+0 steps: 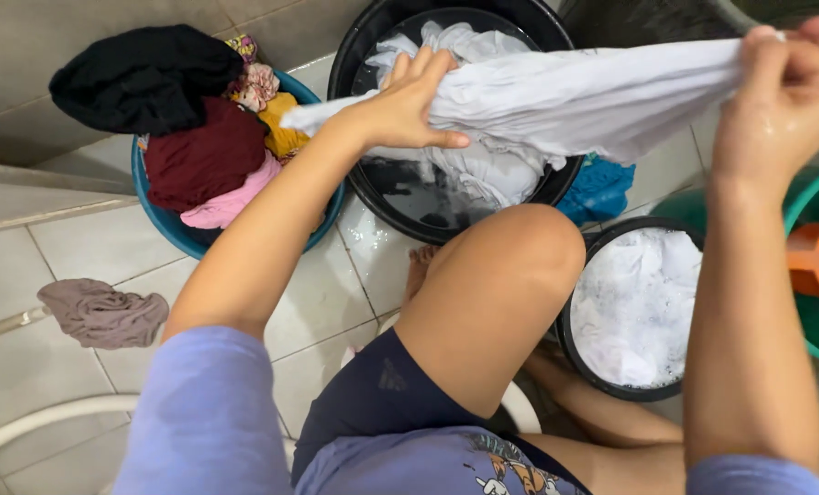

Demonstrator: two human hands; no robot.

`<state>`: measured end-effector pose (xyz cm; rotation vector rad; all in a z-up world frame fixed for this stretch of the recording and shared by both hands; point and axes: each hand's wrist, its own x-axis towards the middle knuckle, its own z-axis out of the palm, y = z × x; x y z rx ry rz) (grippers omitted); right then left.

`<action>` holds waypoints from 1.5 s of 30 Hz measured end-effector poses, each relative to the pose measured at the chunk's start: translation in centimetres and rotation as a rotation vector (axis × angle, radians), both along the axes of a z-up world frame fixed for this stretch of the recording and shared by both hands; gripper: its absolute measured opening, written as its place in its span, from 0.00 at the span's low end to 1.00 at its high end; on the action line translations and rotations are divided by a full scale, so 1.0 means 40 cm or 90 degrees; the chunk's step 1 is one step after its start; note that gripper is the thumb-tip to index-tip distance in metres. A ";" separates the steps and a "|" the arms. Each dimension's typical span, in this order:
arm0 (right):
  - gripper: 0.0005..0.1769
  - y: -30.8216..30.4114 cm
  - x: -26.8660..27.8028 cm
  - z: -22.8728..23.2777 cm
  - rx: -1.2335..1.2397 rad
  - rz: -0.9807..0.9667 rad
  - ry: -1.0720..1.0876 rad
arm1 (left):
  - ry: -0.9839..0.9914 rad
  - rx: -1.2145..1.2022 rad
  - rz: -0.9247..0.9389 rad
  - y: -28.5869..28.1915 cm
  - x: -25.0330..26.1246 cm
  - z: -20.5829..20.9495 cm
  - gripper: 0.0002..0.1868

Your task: The person washes clothes by hand in a black basin filled with soapy water. They repeatedly submerge, scrub, and wring out white garments, then transfer them to a second basin. Water is added using an orange scoop from a green bucket.

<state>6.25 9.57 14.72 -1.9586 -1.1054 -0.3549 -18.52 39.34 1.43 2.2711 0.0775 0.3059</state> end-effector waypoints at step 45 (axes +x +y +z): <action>0.46 -0.001 -0.049 -0.774 -0.448 0.089 0.232 | 0.466 0.050 0.196 -0.099 0.064 -0.495 0.65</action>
